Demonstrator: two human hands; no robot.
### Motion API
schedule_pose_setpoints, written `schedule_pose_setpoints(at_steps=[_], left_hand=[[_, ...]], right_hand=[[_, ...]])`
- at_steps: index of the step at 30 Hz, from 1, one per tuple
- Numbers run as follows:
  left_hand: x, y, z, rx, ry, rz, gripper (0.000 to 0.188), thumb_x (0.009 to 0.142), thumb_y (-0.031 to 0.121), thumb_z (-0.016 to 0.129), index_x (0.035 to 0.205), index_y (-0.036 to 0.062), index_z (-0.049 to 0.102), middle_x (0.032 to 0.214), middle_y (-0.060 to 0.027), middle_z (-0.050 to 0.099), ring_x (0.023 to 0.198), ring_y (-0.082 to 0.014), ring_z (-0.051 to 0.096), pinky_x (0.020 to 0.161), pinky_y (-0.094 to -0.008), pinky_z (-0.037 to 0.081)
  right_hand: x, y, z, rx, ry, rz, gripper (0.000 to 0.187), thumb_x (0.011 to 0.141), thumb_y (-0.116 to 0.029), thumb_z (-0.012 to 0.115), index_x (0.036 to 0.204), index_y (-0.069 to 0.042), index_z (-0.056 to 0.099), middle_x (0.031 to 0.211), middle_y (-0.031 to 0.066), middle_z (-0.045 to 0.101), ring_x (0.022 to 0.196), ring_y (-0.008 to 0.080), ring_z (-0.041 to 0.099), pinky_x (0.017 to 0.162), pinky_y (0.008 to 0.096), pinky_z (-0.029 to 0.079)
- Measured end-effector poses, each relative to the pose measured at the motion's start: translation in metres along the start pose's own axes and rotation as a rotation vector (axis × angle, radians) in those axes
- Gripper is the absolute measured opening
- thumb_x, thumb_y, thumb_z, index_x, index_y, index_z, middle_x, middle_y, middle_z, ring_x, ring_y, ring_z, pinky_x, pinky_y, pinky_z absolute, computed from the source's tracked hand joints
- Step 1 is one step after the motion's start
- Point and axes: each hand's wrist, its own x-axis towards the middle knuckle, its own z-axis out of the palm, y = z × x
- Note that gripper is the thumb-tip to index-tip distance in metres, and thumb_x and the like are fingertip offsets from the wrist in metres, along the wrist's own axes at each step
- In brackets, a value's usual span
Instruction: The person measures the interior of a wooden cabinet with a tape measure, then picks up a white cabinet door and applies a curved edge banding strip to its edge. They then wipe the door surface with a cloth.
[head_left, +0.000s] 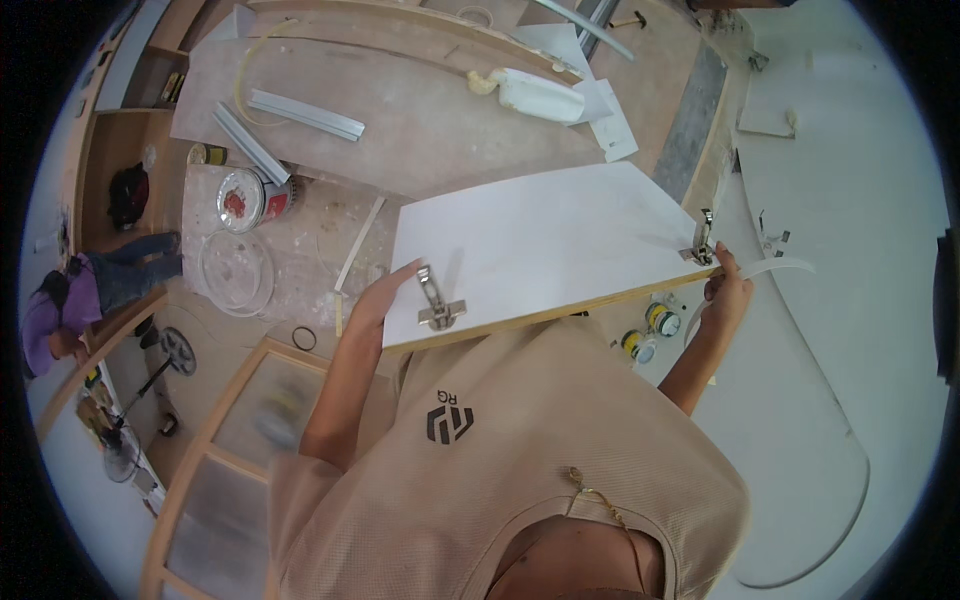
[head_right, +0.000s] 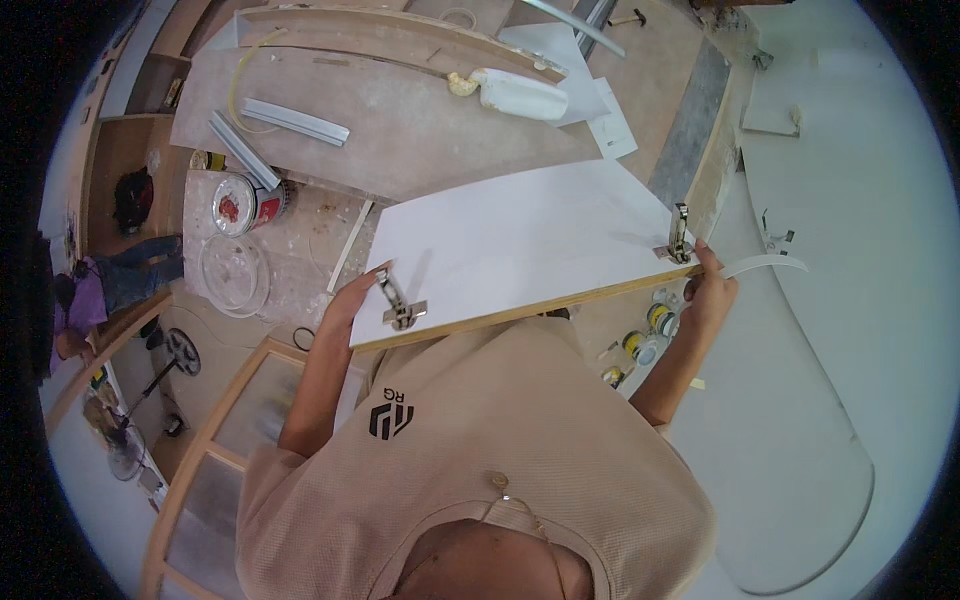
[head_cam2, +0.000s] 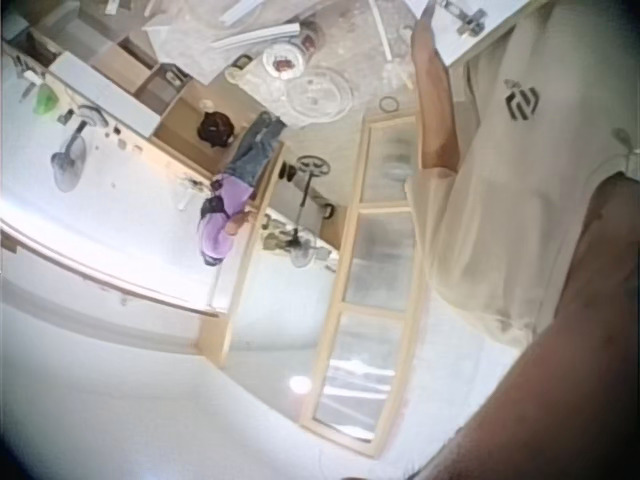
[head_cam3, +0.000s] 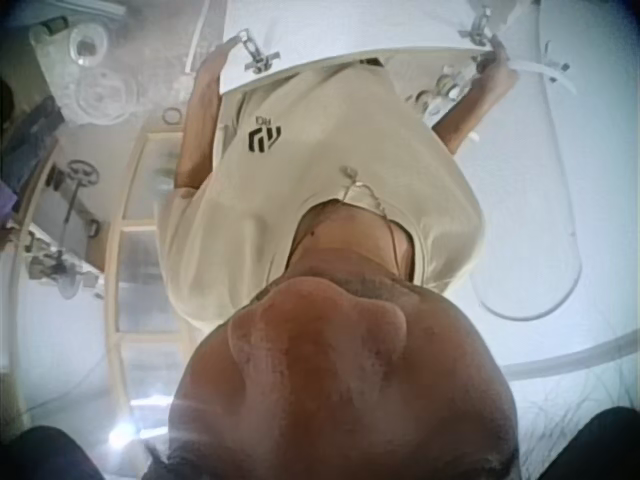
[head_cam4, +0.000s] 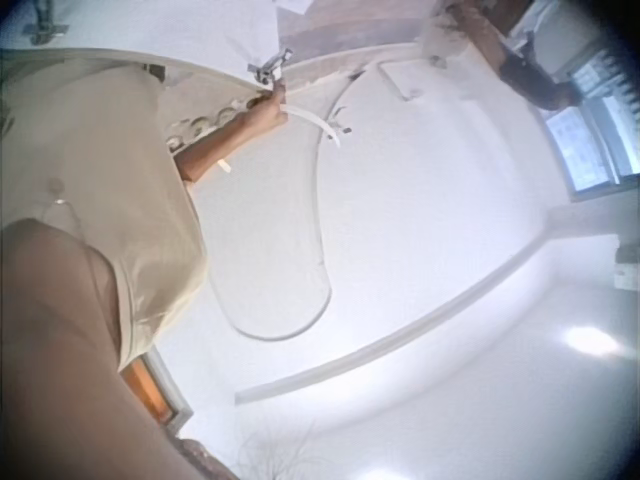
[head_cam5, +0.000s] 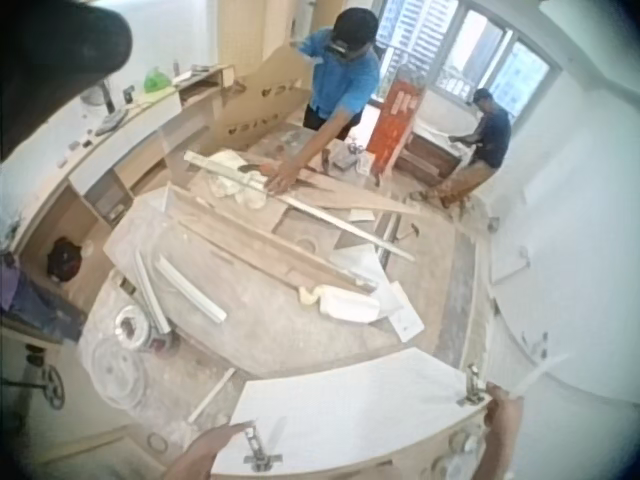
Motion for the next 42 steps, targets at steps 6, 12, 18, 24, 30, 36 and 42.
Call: schedule_pose_setpoints(at_steps=[6, 12, 18, 24, 30, 36, 42], left_hand=[[0.031, 0.007, 0.006, 0.078, 0.031, -0.086, 0.047, 0.102, 0.029, 0.068, 0.135, -0.0037, 0.063, 0.125, -0.0171, 0.071, 0.108, -0.0272, 0.071, 0.09, -0.0383, 0.059], [0.056, 0.051, -0.015, 0.084, -0.016, -0.063, 0.046, 0.102, 0.027, 0.067, 0.135, -0.0051, 0.062, 0.124, -0.0185, 0.071, 0.104, -0.0287, 0.073, 0.089, -0.0396, 0.06], [0.077, 0.083, -0.034, 0.044, -0.074, -0.002, 0.044, 0.104, 0.021, 0.061, 0.138, -0.0068, 0.058, 0.123, -0.0224, 0.071, 0.103, -0.0302, 0.074, 0.088, -0.0411, 0.063], [0.11, 0.112, -0.052, 0.093, -0.171, -0.03, 0.047, 0.103, 0.016, 0.062, 0.142, -0.0083, 0.053, 0.131, -0.0252, 0.067, 0.109, -0.0328, 0.073, 0.09, -0.0459, 0.064], [0.112, 0.128, -0.049, -0.058, -0.201, -0.106, 0.046, 0.102, 0.021, 0.064, 0.139, -0.0031, 0.054, 0.128, -0.0239, 0.067, 0.109, -0.0354, 0.072, 0.085, -0.048, 0.066], [0.106, 0.13, -0.061, -0.202, -0.303, -0.058, 0.045, 0.103, 0.027, 0.061, 0.138, -0.0018, 0.057, 0.129, -0.0233, 0.067, 0.108, -0.0365, 0.072, 0.092, -0.0489, 0.064], [0.061, 0.108, -0.063, -0.136, -0.169, 0.29, 0.081, 0.107, 0.065, 0.046, 0.153, -0.0002, 0.04, 0.147, -0.0303, 0.054, 0.13, -0.0405, 0.062, 0.106, -0.0575, 0.056]], right_hand=[[0.015, 0.037, 0.0, 0.017, 0.027, 0.07, 0.02, 0.083, -0.02, 0.082, 0.082, -0.003, 0.073, 0.065, -0.0021, 0.054, 0.05, 0.0084, 0.044, 0.045, 0.0281, 0.03], [0.019, 0.049, 0.036, 0.053, -0.007, 0.096, 0.024, 0.085, -0.023, 0.082, 0.08, -0.002, 0.071, 0.064, -0.0026, 0.052, 0.05, 0.0082, 0.044, 0.043, 0.0279, 0.033], [0.026, 0.058, 0.065, 0.076, -0.061, 0.083, 0.028, 0.083, -0.026, 0.083, 0.078, -0.002, 0.07, 0.064, 0.0005, 0.055, 0.05, 0.0108, 0.047, 0.043, 0.0286, 0.036], [0.036, 0.061, 0.082, 0.077, -0.092, 0.054, 0.032, 0.083, -0.03, 0.082, 0.079, -0.001, 0.069, 0.067, 0.006, 0.063, 0.05, 0.0137, 0.053, 0.043, 0.0292, 0.039], [0.044, 0.056, 0.09, 0.014, -0.107, 0.031, 0.038, 0.083, -0.035, 0.08, 0.078, 0.002, 0.073, 0.069, 0.0116, 0.07, 0.052, 0.0171, 0.06, 0.043, 0.0299, 0.043], [0.047, 0.056, 0.088, -0.088, -0.123, -0.024, 0.046, 0.085, -0.041, 0.078, 0.08, 0.004, 0.075, 0.07, 0.0135, 0.072, 0.055, 0.0187, 0.065, 0.044, 0.0305, 0.046], [0.049, 0.061, 0.089, -0.019, -0.12, -0.009, 0.046, 0.085, -0.043, 0.079, 0.077, 0.002, 0.073, 0.069, 0.013, 0.07, 0.05, 0.0173, 0.059, 0.045, 0.0318, 0.046]])
